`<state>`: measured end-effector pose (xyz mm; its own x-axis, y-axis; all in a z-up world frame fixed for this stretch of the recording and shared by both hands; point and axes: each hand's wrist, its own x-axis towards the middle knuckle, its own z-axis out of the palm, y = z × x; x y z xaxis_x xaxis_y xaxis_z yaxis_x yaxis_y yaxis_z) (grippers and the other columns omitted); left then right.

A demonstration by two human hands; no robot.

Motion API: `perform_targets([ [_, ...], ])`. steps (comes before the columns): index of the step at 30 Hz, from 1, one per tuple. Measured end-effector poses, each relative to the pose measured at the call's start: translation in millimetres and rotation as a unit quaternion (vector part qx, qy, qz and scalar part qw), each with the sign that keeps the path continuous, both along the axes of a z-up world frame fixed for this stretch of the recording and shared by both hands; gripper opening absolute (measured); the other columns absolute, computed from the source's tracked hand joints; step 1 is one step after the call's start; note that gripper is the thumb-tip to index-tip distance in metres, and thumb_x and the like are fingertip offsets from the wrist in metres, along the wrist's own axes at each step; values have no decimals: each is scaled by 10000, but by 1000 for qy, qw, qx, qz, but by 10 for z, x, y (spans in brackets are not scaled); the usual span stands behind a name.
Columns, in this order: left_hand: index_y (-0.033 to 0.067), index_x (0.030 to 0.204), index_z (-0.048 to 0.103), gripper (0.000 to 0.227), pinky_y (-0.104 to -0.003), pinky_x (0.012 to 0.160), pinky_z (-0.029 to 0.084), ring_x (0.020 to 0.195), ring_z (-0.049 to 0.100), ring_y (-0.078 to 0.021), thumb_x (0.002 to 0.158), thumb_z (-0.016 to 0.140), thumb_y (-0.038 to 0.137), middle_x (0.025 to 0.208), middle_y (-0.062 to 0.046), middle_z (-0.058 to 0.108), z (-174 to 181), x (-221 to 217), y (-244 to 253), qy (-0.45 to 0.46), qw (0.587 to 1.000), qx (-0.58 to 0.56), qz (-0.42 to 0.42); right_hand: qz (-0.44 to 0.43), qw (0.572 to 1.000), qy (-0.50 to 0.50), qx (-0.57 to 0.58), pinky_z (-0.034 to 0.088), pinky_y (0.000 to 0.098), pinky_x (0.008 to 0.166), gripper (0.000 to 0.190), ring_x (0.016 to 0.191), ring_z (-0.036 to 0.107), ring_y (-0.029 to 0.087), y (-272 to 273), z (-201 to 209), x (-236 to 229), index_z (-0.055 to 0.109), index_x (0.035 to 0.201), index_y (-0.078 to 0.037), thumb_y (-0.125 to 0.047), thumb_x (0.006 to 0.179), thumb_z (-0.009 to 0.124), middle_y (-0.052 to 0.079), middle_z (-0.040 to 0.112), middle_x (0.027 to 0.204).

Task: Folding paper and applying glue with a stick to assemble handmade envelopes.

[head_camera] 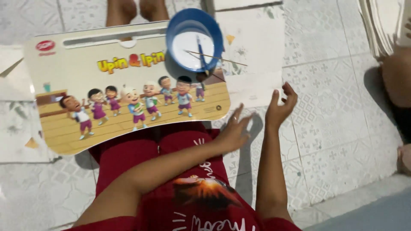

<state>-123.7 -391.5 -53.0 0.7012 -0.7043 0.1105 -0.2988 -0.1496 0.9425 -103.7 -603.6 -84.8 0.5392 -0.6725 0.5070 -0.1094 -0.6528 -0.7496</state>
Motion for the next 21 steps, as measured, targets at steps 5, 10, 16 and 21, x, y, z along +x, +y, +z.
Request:
perform_targets([
  [5, 76, 1335, 590, 397, -580, 1162, 361, 1421, 394, -523, 938, 594, 70, 1544, -250, 391, 828, -44, 1636, -108, 988, -106, 10, 174, 981, -89, -16, 426, 315, 824, 246, 1006, 591, 249, 1706, 1171, 161, 627, 1269, -64, -67, 1024, 658, 99, 605, 1117],
  [10, 149, 1159, 730, 272, -475, 1037, 498, 1259, 602, -389, 907, 675, 64, 1364, -110, 609, 781, 261, 3329, -179, 941, -14, 288, 413, 903, -114, 13, 421, 329, 836, 140, 937, 580, 279, 3432, 1553, 620, 653, 1125, 6, -66, 1006, 670, 130, 632, 1020],
  [16, 97, 1165, 650, 282, -411, 854, 523, 1235, 556, -269, 911, 608, -19, 1398, -87, 489, -110, 1018, 5249, -105, 788, 62, 603, 597, 790, -24, -137, 403, 383, 923, 104, 957, 549, 257, 5360, 1420, 1649, 697, 1018, -33, -104, 952, 659, 84, 612, 1009],
  [21, 84, 1586, 191, 840, -380, 1137, 427, 1415, 446, -332, 914, 681, 204, 1582, -208, 377, -1058, 1982, 5965, 264, 698, -80, 660, 564, 737, 106, -359, 564, 467, 688, 224, 757, 667, 370, 6497, 147, 3179, 802, 961, -30, -112, 754, 807, 175, 693, 945],
])
